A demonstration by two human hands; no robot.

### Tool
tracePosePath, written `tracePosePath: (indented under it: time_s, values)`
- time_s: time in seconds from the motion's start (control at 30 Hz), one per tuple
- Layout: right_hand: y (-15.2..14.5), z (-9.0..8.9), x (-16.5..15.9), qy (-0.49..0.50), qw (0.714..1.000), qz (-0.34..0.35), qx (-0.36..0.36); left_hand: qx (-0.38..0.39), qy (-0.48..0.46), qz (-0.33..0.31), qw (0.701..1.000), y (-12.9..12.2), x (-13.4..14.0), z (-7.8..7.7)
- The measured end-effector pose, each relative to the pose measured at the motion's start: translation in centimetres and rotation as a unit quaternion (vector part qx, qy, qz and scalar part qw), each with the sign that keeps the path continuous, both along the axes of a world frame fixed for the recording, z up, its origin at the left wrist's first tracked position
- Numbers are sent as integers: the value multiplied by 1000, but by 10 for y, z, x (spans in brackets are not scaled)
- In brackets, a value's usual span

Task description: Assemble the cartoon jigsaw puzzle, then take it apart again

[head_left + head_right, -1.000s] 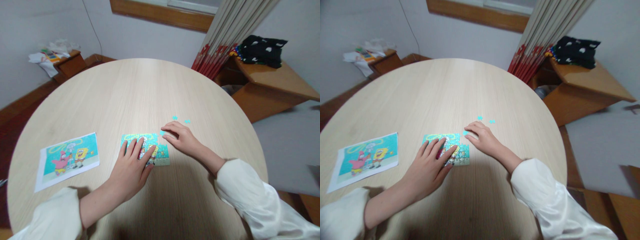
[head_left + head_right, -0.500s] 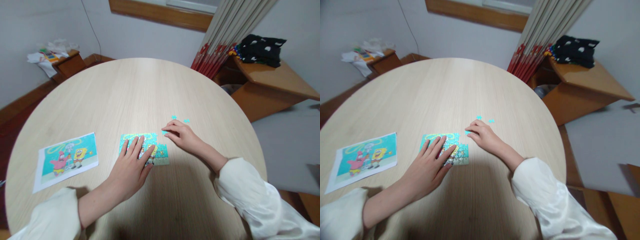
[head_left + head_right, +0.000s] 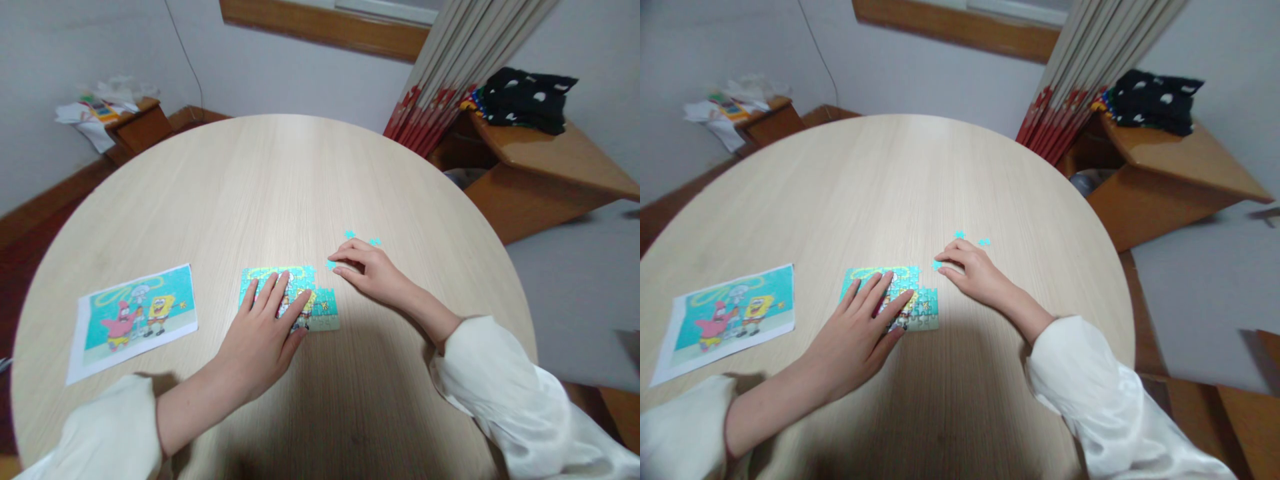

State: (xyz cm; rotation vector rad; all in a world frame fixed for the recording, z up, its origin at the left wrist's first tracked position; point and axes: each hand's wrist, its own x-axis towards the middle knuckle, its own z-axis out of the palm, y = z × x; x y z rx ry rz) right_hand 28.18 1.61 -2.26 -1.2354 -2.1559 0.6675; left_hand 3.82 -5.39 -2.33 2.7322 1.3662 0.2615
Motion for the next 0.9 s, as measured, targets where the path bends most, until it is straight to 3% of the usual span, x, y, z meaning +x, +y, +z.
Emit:
tracePosePath:
  time_s: [0.9]
  values:
    - [-2, 0, -3, 3, 1000, 12, 21, 12, 8, 2, 1000, 3, -1, -1]
